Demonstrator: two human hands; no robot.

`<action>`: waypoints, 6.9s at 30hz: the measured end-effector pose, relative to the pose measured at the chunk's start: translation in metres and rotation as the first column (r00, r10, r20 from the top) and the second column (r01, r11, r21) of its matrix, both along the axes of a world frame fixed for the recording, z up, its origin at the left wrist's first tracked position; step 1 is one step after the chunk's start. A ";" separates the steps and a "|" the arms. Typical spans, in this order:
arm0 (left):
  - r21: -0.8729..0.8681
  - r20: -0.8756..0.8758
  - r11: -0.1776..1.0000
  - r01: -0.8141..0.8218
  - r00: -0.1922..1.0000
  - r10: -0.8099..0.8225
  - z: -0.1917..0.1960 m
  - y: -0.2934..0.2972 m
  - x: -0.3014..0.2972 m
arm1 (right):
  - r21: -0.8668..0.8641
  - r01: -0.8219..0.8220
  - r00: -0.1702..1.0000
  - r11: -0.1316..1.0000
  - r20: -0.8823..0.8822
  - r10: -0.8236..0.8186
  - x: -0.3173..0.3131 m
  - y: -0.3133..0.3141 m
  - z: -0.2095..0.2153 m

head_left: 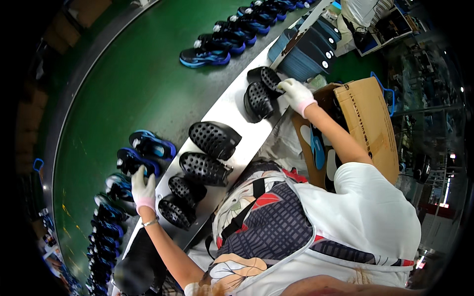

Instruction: The person pulls a black shoe last out of a shoe and places the shoe on a conveyor track while setting the last on a workbench.

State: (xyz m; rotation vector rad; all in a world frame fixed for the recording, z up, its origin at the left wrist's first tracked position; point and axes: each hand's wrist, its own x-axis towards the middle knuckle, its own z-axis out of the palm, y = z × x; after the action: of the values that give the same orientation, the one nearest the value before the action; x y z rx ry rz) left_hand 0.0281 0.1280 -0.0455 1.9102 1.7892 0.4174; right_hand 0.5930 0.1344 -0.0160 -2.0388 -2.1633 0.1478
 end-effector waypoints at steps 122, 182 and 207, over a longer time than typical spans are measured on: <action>-0.247 -0.018 0.969 0.027 0.999 -0.033 -0.091 0.026 -0.012 | -0.776 -0.230 0.957 0.587 -0.071 0.281 -0.408 0.213 -0.065; -0.457 0.875 0.707 -0.540 -0.128 0.468 0.048 -0.007 0.067 | -0.461 -0.678 0.729 0.572 -0.520 0.445 -0.355 0.032 0.072; -0.183 0.189 0.966 -0.182 0.958 0.216 -0.094 0.074 0.004 | -0.534 -0.454 0.822 0.713 0.059 0.567 -0.505 0.168 -0.072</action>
State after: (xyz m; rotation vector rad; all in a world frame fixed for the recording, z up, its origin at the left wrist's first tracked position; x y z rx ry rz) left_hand 0.0322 0.2024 -0.1394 1.5212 1.8221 0.5043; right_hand 0.0882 0.3029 -0.0881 -1.6299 -3.0640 0.6477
